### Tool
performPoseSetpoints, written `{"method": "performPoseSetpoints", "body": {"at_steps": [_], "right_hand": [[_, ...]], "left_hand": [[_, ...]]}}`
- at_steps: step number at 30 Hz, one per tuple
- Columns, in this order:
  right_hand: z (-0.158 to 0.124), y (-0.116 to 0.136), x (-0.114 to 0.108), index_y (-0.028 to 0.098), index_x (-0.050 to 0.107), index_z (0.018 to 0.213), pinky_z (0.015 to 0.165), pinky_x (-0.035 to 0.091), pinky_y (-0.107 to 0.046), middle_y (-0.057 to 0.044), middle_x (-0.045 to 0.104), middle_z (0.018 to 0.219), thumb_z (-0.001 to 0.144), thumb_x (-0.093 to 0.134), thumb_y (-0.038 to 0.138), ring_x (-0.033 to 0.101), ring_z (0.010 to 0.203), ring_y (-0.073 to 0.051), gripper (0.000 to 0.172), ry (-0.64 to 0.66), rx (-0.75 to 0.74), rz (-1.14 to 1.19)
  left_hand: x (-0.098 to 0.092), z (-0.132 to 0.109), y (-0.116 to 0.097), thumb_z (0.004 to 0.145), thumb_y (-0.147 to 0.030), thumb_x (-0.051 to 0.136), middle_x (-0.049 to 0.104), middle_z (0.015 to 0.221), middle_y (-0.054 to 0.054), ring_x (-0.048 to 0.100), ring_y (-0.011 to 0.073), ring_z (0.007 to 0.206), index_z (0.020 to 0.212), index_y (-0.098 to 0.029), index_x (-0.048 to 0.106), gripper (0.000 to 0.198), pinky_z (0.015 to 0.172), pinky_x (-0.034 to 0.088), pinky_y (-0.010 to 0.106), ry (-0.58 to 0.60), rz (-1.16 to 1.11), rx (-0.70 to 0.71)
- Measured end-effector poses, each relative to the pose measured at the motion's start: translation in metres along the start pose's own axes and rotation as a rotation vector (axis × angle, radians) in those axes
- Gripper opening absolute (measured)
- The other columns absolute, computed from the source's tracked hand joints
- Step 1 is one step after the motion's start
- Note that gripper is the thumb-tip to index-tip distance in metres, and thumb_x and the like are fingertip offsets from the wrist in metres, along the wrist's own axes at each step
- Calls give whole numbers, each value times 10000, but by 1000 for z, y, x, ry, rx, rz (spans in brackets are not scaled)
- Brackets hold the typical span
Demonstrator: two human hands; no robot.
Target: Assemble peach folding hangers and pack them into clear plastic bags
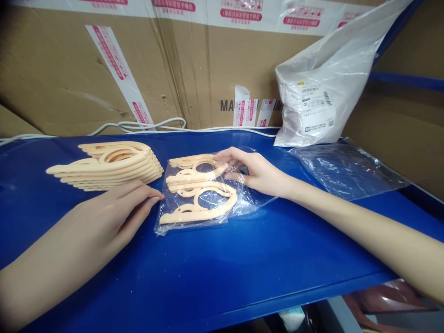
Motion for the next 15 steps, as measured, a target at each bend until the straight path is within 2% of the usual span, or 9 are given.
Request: {"method": "performPoseSetpoints", "body": {"at_steps": [11, 15], "right_hand": [[-1, 2, 0, 228, 577, 1244, 965, 512, -418, -73, 643, 1288, 924, 600, 292, 628, 1130, -213, 327, 29, -17, 15], [-3, -3, -6, 211, 569, 1263, 872, 546, -405, -85, 677, 1197, 895, 625, 314, 668, 990, -208, 386, -63, 7, -16]], "left_hand": [[6, 1, 6, 997, -260, 263, 678, 943, 60, 695, 260, 675, 993, -197, 593, 336, 470, 443, 339, 16, 164, -58], [7, 0, 6, 993, -259, 286, 682, 951, 54, 682, 250, 591, 980, -203, 574, 294, 416, 393, 321, 23, 238, -69]]}}
Point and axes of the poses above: each hand's wrist, its own z-axis towards the middle knuckle, its own x-axis out of the palm, y = z × x, the point moved 7 cm from there along z, towards the middle knuckle
